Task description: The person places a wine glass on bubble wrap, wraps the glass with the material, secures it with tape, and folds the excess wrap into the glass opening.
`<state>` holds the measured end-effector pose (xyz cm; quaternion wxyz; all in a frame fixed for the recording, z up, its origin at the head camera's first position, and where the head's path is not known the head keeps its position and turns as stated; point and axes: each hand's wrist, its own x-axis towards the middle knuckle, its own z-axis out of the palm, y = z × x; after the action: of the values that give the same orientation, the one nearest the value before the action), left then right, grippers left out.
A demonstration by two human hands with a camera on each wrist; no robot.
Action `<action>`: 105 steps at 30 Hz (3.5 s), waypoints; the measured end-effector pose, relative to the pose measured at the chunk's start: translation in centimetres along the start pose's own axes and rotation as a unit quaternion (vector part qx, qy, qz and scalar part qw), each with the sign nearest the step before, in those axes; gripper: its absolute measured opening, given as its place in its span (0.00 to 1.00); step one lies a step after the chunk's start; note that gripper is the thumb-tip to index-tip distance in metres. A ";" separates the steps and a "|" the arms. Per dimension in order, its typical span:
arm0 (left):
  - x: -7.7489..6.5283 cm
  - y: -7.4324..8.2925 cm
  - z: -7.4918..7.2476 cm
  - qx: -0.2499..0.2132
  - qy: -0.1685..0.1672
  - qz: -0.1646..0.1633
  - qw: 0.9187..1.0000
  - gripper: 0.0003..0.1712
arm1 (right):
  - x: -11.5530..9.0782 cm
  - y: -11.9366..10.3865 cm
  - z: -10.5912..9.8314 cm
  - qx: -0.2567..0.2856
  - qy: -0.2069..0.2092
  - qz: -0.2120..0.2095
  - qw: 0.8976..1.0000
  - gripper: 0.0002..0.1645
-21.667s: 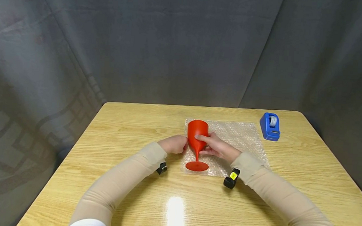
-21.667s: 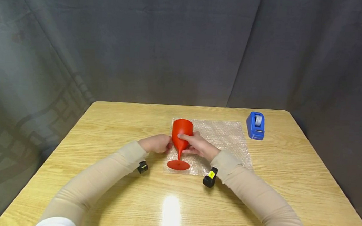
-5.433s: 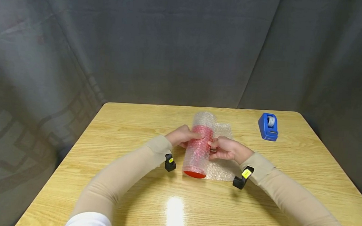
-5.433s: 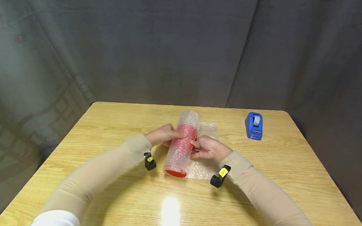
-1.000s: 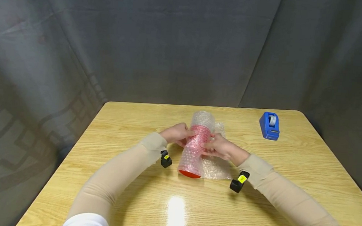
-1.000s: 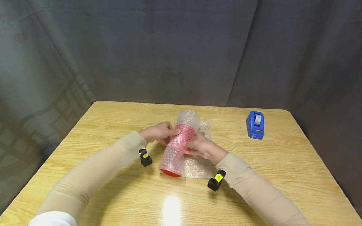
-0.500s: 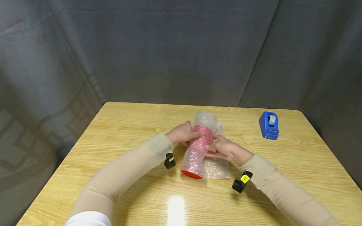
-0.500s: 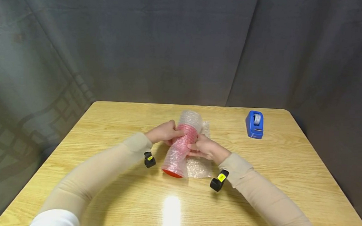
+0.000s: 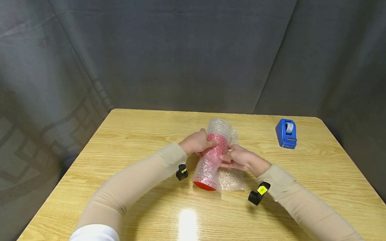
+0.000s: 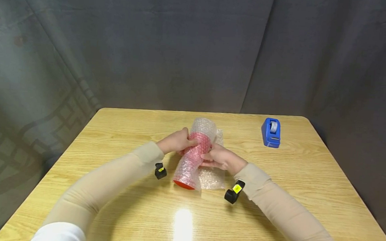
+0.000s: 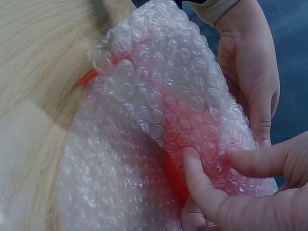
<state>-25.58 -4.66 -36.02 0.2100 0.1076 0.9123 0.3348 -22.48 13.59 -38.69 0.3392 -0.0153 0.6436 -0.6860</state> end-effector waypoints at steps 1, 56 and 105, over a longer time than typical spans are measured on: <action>0.0 0.0 0.0 0.002 -0.003 0.001 1.000 0.45 | 0.0 0.0 0.0 0.002 -0.002 -0.001 1.000 0.37; 1.2 -2.7 -1.5 -0.201 -0.090 -0.083 0.972 0.20 | 0.2 0.1 1.0 -0.023 0.021 -0.014 0.999 0.32; 0.4 -0.2 -1.0 0.021 -0.006 -0.023 1.000 0.22 | 0.8 0.8 -1.1 0.071 -0.058 0.019 0.996 0.42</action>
<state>-26.40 -5.29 -35.56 0.2208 0.0931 0.9200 0.3101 -23.21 14.16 -39.96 0.3894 -0.0185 0.5725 -0.7213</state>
